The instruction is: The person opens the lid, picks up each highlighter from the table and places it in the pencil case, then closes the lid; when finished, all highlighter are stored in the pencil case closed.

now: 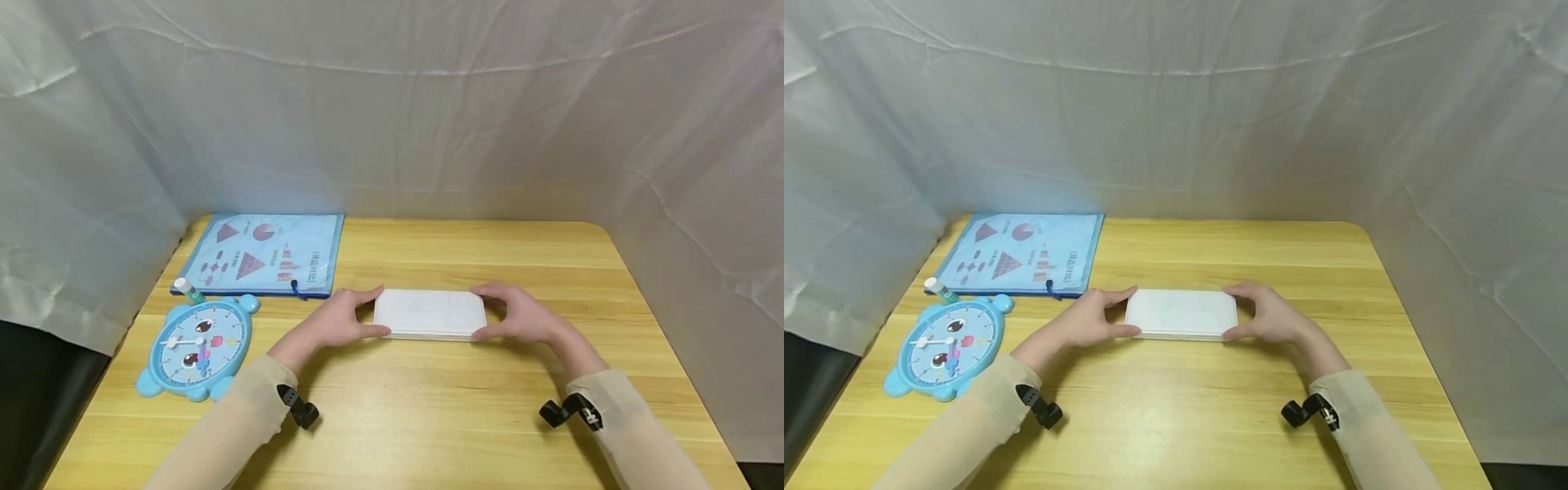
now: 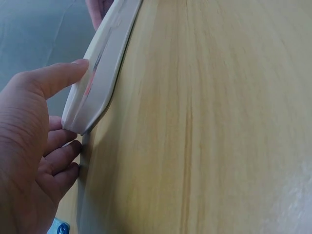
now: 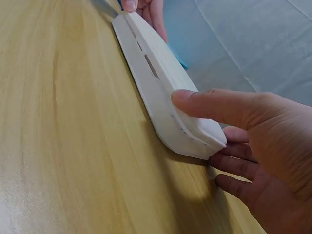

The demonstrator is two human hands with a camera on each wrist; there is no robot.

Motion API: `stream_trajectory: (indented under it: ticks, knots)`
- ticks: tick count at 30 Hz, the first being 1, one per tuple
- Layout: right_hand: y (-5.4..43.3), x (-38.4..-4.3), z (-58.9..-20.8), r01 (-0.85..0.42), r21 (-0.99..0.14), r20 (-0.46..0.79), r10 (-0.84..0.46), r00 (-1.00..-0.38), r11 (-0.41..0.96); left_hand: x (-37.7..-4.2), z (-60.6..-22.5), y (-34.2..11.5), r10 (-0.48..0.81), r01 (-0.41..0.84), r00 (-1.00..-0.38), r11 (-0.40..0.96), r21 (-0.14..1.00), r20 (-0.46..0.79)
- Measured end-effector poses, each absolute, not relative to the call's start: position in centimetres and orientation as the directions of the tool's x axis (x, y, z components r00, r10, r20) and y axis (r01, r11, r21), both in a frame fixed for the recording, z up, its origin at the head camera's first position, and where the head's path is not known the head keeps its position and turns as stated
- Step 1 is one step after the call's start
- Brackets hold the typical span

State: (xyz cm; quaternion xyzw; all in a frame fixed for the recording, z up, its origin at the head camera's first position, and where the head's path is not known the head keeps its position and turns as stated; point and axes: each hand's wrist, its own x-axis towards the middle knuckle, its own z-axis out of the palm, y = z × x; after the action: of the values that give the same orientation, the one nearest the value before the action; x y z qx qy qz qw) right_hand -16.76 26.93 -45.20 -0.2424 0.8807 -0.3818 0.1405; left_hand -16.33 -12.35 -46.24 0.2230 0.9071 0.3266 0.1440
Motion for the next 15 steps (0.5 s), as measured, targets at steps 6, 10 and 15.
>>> stream_trajectory:
  ticks: [6,10,15]
  knots:
    - [26.62,-16.35,-45.15,-0.304,-0.728,-0.081,-0.518,-0.852,0.614,-16.19,-46.16,-12.24,0.484,0.291,-0.865,0.698,0.654,-0.132]
    - [26.57,-16.12,-45.19,-0.299,-0.715,-0.093,-0.51,-0.855,0.632,-16.07,-45.94,-12.13,0.481,0.293,-0.867,0.703,0.648,-0.13]
    - [26.63,-15.94,-45.25,-0.301,-0.705,-0.097,-0.508,-0.856,0.642,-16.0,-45.69,-12.01,0.487,0.304,-0.864,0.709,0.637,-0.129]
